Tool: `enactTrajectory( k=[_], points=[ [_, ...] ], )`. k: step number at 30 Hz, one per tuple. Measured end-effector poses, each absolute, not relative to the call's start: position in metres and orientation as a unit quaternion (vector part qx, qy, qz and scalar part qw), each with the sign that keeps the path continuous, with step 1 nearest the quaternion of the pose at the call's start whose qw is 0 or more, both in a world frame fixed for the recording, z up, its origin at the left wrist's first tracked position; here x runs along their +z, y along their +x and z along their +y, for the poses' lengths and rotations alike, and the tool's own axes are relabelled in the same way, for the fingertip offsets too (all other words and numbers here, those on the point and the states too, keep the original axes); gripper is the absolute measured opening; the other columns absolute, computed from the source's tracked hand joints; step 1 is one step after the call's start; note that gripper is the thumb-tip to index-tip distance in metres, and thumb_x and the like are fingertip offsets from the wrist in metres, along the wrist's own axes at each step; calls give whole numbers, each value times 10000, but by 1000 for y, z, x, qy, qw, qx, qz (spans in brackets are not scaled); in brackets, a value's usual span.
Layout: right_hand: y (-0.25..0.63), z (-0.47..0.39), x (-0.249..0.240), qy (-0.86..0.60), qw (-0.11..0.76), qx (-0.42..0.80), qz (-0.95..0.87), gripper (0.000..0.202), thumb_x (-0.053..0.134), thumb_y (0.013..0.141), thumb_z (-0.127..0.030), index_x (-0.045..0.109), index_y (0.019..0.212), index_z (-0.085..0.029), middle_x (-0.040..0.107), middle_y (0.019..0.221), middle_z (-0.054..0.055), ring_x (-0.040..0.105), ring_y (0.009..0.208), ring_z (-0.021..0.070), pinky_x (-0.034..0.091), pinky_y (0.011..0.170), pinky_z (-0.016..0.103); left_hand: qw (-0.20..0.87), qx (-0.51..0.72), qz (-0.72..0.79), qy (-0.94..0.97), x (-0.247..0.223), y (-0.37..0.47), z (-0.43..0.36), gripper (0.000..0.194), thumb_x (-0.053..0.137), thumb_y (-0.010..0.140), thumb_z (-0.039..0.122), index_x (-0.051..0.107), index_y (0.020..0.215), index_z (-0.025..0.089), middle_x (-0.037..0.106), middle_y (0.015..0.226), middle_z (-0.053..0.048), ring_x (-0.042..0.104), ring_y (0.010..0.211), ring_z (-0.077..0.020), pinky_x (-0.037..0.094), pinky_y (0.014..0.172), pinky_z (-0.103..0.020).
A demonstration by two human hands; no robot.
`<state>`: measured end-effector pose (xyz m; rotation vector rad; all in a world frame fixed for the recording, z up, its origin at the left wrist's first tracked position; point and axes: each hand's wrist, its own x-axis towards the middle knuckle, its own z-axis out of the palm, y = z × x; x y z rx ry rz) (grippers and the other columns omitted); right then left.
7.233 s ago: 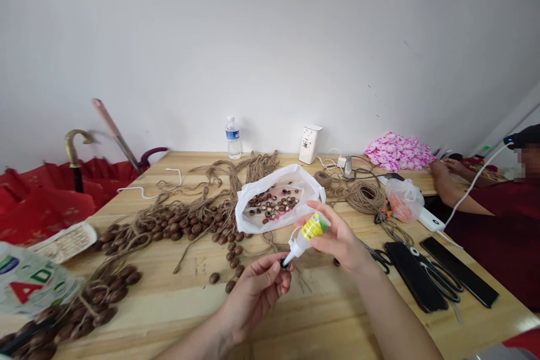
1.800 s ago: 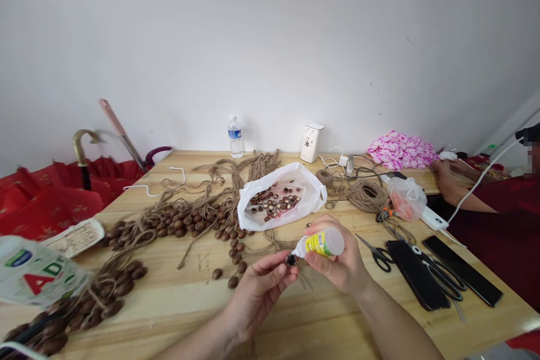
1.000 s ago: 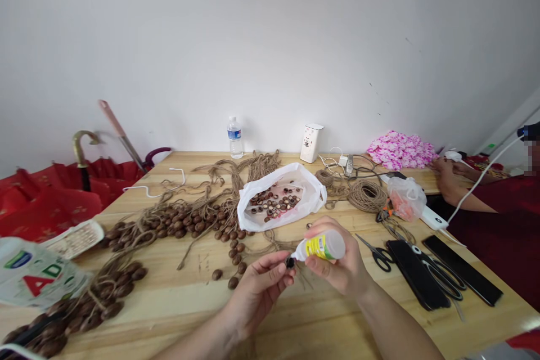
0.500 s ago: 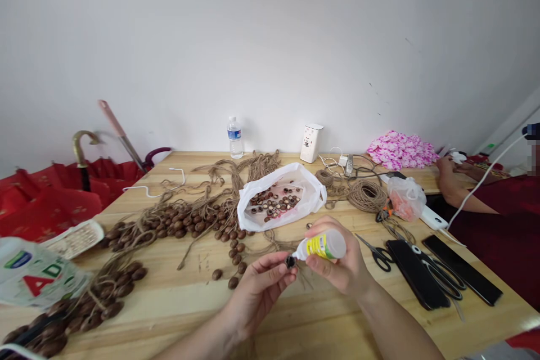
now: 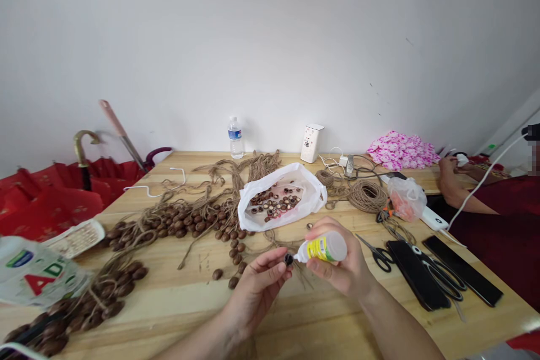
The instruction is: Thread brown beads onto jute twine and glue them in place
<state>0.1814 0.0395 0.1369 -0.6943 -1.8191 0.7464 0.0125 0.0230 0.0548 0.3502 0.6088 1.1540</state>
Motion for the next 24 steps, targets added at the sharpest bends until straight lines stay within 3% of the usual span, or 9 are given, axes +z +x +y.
enactTrajectory(
  k=[24],
  points=[
    [179,40,131,-299,512,375,-713,309,681,715,-422,620,892,-177,535,808,52,512,656,164,415,567,272,779,533,284,167,56,13,23,298,814,536,107,738,820,154,737,729,-44,636,648,-111,488,688,-213]
  ],
)
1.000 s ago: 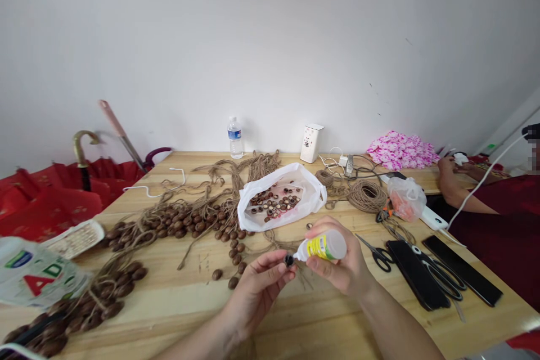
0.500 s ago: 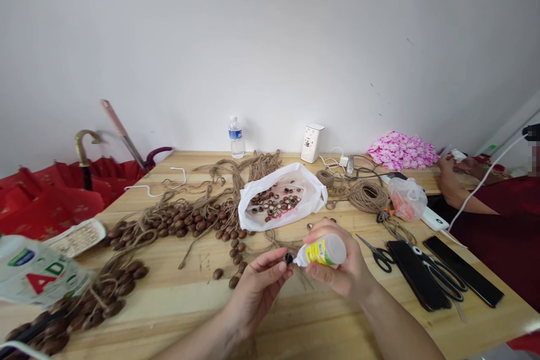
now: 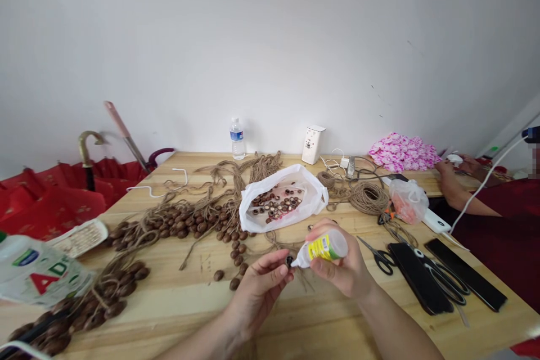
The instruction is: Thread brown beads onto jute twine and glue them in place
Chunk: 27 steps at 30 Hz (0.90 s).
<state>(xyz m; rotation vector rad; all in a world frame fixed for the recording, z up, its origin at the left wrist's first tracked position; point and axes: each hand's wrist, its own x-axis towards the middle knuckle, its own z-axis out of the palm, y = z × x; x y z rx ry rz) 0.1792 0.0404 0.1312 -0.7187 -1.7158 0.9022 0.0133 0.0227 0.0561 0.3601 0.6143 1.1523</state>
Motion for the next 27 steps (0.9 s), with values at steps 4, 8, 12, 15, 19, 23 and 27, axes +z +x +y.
enactTrajectory(
  k=[4,8,12,15,19,23,27],
  points=[
    [177,41,131,-290,517,386,-707,309,681,715,-432,620,883,-181,526,798,41,506,658,160,407,579,272,783,529,281,168,55,14,22,272,815,537,111,743,797,147,734,708,-47,624,627,-103,480,676,-210],
    [176,41,131,-281,522,397,-700,296,677,723,-421,615,891,-185,523,803,37,503,665,158,399,587,271,785,525,278,174,52,14,23,248,817,538,119,743,773,140,730,693,-49,617,619,-99,475,666,-206],
    [176,41,131,-277,518,402,-703,296,675,725,-417,618,899,-185,518,811,40,503,676,161,395,596,276,785,528,270,180,51,15,23,224,817,543,129,739,753,137,719,671,-49,612,621,-98,469,647,-200],
    [178,41,131,-276,512,396,-710,299,678,722,-420,625,900,-186,517,802,39,511,698,171,398,604,279,786,525,272,179,51,16,23,222,818,545,140,736,751,134,710,656,-47,605,607,-98,466,631,-201],
    [179,42,130,-272,508,390,-719,311,678,720,-431,630,901,-183,522,803,45,522,730,187,405,618,288,785,526,277,173,53,15,24,226,823,537,149,733,743,129,707,652,-48,607,607,-100,466,629,-204],
    [179,42,130,-266,502,396,-722,318,682,715,-430,625,901,-177,522,803,45,513,711,181,401,615,286,787,520,280,177,51,15,23,236,827,532,165,733,744,122,701,633,-51,601,594,-99,460,622,-204],
    [178,43,130,-265,504,396,-721,313,679,718,-422,624,901,-174,523,810,47,509,718,181,400,626,288,787,519,278,182,48,15,23,234,827,531,168,733,739,121,695,616,-49,596,583,-99,454,608,-203]
  ],
)
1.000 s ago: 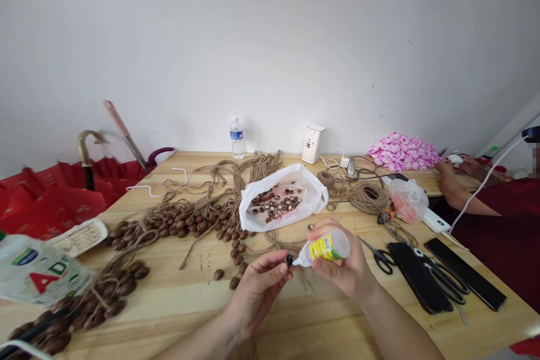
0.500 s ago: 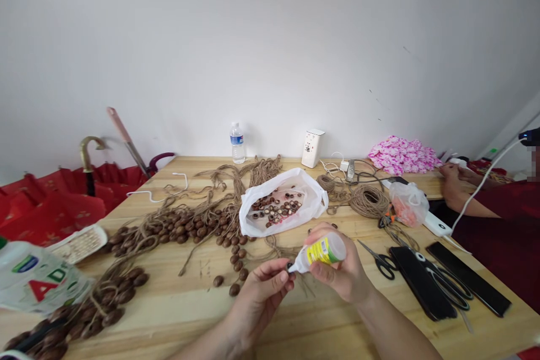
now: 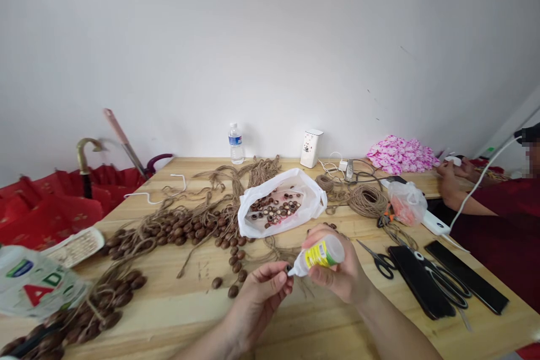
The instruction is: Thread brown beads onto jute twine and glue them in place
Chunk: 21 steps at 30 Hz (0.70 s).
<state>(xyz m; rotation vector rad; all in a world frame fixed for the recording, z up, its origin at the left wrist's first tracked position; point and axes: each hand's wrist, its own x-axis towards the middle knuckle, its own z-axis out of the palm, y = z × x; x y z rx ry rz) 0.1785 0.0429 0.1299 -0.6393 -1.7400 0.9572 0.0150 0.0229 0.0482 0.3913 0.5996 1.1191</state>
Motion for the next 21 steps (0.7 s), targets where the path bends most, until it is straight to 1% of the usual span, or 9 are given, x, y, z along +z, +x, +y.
enactTrajectory(
  k=[10,21],
  points=[
    [182,43,130,-249,485,415,-728,301,698,708,-396,629,910,-185,529,828,44,511,736,177,402,649,288,791,511,284,177,51,16,23,239,833,517,171,734,729,120,694,602,-52,597,569,-102,452,606,-206],
    [184,43,131,-250,488,393,-738,300,695,712,-400,632,908,-182,543,830,46,515,756,183,400,672,295,795,507,276,185,51,15,22,235,827,529,169,735,740,121,693,605,-53,596,568,-102,449,601,-205]
  ],
)
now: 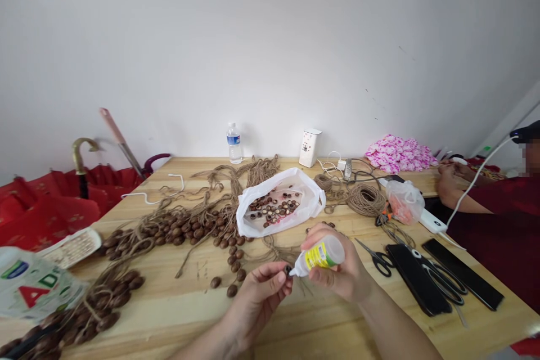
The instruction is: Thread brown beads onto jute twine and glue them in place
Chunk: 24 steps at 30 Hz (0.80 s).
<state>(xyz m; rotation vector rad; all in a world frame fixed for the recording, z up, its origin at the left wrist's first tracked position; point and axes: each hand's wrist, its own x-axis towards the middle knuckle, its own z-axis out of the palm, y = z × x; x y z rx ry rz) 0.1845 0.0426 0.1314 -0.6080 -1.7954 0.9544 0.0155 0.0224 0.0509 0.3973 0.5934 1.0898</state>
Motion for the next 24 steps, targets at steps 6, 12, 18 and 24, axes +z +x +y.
enactTrajectory(
  k=[6,12,18,24],
  points=[
    [184,43,133,-251,477,389,-747,307,691,712,-407,631,909,-179,546,827,49,519,719,177,403,646,293,794,508,282,179,52,15,22,238,828,525,166,733,739,121,691,605,-54,596,569,-106,453,605,-215],
    [185,43,135,-249,477,378,-753,295,690,720,-393,633,919,-183,551,832,48,524,714,172,403,642,290,795,510,275,181,52,14,23,232,820,541,164,733,753,127,689,614,-52,598,577,-106,457,612,-220],
    [187,43,136,-251,473,359,-764,284,696,719,-372,633,921,-183,561,835,52,527,754,185,413,670,298,798,506,274,180,55,14,22,250,826,533,176,737,761,124,693,619,-57,601,589,-106,458,612,-212],
    [188,42,138,-251,474,355,-766,291,694,721,-378,638,930,-183,568,832,59,536,751,191,424,666,304,800,506,266,183,58,14,21,251,827,535,192,737,760,126,686,612,-53,598,594,-105,451,611,-211]
  ],
)
